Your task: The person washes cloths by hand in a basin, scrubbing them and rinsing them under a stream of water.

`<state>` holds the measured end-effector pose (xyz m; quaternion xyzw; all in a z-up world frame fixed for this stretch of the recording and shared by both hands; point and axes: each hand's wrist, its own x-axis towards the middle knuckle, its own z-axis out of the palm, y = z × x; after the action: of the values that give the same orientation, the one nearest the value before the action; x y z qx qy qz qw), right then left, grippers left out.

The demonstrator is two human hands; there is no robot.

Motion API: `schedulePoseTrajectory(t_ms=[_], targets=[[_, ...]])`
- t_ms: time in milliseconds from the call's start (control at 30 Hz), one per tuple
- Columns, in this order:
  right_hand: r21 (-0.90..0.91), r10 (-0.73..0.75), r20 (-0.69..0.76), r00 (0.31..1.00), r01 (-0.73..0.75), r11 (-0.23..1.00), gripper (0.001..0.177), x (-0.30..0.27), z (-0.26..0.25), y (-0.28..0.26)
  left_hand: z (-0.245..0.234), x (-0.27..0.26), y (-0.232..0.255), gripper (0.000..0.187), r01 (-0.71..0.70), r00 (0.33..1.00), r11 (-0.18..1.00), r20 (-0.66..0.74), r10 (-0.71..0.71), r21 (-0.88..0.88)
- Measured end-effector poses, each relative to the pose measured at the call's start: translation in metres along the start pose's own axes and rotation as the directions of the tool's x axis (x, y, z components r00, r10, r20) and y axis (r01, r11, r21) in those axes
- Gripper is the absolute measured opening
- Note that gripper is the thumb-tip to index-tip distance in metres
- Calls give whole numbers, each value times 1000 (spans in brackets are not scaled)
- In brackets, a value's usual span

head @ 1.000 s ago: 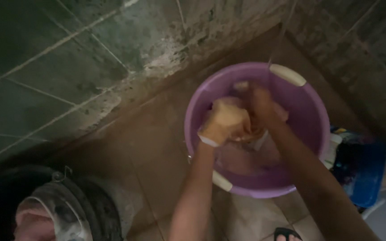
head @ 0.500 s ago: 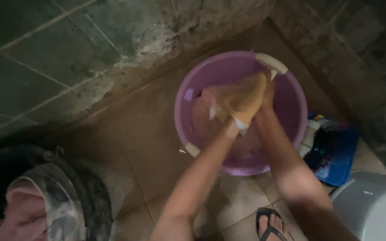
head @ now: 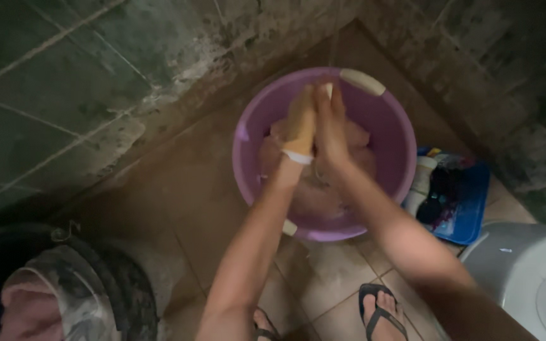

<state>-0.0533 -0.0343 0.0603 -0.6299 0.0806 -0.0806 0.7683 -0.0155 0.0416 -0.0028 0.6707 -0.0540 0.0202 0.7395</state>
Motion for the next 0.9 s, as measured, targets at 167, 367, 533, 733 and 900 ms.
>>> schedulePoseTrajectory(t_ms=[167,367,533,733,900], targets=[[213,221,-55,974,-205,955,64,39,-6,10,14,-1,0,51,-27,999,1000,20,27,3],[-554,-292,3,956,245,796,64,25,-14,63,-10,-9,-26,49,-236,972,908,72,225,347],[191,221,-157,963,-190,963,69,35,-20,40,-14,-12,-91,51,-556,735,34,473,485,830],[22,-21,-142,990,24,999,63,0,-18,65,-7,2,-87,53,-231,958,794,272,86,562],[495,444,-122,888,-333,803,62,45,-55,59,-27,15,-57,51,-170,963,888,264,58,427]])
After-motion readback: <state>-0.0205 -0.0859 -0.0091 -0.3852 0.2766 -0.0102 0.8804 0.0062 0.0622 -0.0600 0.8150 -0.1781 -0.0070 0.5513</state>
